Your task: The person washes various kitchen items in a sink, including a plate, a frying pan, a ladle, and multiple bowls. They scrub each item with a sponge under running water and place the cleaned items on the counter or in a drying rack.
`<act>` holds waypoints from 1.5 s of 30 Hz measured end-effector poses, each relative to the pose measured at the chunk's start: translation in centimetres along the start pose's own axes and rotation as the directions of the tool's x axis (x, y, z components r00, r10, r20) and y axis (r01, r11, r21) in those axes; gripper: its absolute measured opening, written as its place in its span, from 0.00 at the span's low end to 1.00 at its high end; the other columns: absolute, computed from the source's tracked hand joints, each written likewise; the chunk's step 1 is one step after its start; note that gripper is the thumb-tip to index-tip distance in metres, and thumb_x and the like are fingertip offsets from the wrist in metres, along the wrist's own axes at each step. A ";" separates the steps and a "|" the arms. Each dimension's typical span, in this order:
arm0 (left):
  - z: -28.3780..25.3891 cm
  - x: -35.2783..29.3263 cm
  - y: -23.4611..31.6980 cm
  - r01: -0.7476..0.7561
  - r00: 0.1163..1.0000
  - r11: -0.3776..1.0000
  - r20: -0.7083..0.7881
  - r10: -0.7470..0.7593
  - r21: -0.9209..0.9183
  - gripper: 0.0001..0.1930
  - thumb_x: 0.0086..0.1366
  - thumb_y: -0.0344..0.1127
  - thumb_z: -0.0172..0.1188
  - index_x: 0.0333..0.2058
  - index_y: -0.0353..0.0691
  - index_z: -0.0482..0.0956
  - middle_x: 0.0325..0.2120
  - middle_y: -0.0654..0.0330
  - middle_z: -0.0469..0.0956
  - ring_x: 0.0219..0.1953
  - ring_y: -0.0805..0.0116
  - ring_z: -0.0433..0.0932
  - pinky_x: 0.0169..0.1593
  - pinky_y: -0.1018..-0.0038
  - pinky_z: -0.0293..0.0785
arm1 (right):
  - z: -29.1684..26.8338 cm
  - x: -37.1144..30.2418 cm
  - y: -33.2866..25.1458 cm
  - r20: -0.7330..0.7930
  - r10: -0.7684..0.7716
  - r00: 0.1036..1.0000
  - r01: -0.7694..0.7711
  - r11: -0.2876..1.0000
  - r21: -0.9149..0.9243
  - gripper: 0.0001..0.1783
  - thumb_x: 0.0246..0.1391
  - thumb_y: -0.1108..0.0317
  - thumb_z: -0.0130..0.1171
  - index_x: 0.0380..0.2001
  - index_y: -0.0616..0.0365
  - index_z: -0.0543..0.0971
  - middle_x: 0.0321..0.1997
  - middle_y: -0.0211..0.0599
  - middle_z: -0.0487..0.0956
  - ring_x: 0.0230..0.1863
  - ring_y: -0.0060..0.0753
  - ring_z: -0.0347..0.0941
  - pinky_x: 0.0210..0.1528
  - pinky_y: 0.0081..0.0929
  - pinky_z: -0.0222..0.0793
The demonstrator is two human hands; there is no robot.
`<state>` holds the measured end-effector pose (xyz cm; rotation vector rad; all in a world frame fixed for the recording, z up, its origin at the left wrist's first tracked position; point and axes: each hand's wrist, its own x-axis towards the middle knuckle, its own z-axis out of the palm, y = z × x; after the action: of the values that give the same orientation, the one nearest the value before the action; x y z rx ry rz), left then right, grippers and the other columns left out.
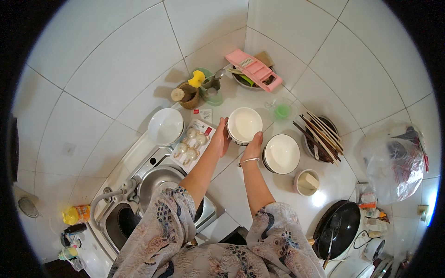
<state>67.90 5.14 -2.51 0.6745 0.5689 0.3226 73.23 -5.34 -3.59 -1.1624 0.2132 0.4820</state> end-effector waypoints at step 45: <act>-13.1 -24.1 12.7 -0.449 0.730 0.888 -0.535 0.425 0.093 0.25 0.66 0.44 0.40 0.59 0.44 0.49 0.54 0.59 0.59 0.54 0.66 0.61 0.56 0.65 0.59 | 16.2 -15.3 5.0 0.868 0.167 0.467 0.151 0.952 -0.265 0.28 0.59 0.65 0.40 0.60 0.63 0.51 0.60 0.40 0.59 0.60 0.29 0.53 0.61 0.24 0.46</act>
<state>39.62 10.10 6.92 0.6711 0.9431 0.9981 56.03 7.14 4.79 -1.0577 -0.8263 1.1136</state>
